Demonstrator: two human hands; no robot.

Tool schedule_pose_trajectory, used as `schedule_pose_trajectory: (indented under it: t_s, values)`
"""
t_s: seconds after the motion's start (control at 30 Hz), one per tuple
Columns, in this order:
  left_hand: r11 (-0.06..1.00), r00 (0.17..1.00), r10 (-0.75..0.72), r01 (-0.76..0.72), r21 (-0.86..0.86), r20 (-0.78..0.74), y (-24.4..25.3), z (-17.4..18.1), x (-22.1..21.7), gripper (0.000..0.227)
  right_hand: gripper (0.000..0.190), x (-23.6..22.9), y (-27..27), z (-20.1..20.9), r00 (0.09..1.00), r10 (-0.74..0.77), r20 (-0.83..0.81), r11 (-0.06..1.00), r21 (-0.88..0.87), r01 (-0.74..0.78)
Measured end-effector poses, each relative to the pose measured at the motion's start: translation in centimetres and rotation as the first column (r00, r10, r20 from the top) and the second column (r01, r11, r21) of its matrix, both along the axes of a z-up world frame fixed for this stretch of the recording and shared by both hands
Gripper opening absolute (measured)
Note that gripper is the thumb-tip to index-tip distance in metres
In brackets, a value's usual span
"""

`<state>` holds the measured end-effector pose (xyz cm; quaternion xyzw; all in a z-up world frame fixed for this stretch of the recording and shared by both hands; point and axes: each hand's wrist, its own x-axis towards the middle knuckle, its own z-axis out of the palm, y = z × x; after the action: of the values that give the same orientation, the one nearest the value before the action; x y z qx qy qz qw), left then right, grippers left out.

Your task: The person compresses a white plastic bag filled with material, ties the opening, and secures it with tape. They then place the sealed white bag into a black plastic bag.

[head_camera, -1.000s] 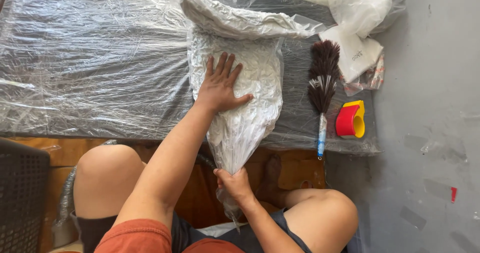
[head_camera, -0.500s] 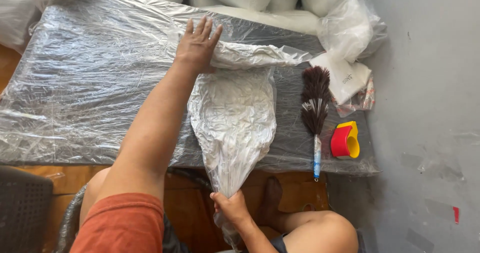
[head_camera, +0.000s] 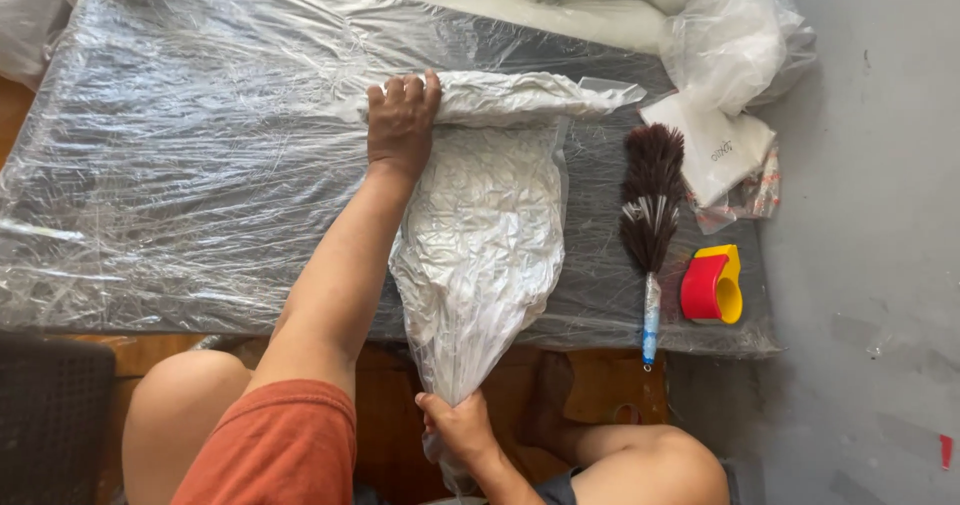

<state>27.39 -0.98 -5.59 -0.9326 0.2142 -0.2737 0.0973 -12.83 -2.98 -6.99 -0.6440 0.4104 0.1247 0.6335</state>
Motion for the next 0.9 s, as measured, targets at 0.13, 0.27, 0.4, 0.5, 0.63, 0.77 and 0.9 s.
schedule_pose_trajectory:
  t_s: [0.13,0.27,0.4,0.5,0.63,0.77,0.9]
  values:
    - [1.000,0.976,0.016,-0.011,0.026,-0.216,0.3,2.1,-0.1,0.077,0.029,-0.1,-0.3,-0.3,0.996,0.043,0.080,0.999,-0.002,-0.043]
    - [0.988,0.862,-0.090,0.015,-0.153,-0.499,2.7,7.0,-4.3,0.088,0.022,0.4,0.0,1.0,1.000,0.013,0.028,1.000,-0.004,-0.013]
    - [0.846,0.870,-0.272,0.012,-0.533,-0.412,5.8,5.4,-10.8,0.095,0.015,0.5,0.1,1.5,0.995,-0.041,0.086,0.998,0.042,0.037]
    - [0.698,0.796,-0.287,-0.207,-0.686,-0.533,8.4,4.9,-17.3,0.084,0.014,0.6,0.2,1.8,0.994,-0.041,0.105,0.998,0.053,0.035]
    - [0.658,0.703,-0.286,-0.350,-0.667,-0.651,10.5,2.4,-24.7,0.076,0.019,0.5,0.1,2.7,0.984,0.002,0.178,0.998,0.055,-0.012]
    - [0.650,0.551,-0.266,-0.504,-0.569,-0.791,10.5,2.9,-28.0,0.083,0.015,0.4,0.2,2.5,0.983,-0.038,0.178,0.996,0.086,0.023]
    - [0.646,0.285,-0.349,-0.616,-0.450,-0.892,9.9,4.4,-27.9,0.088,0.013,0.7,0.1,2.1,0.983,-0.036,0.181,0.998,0.057,0.027]
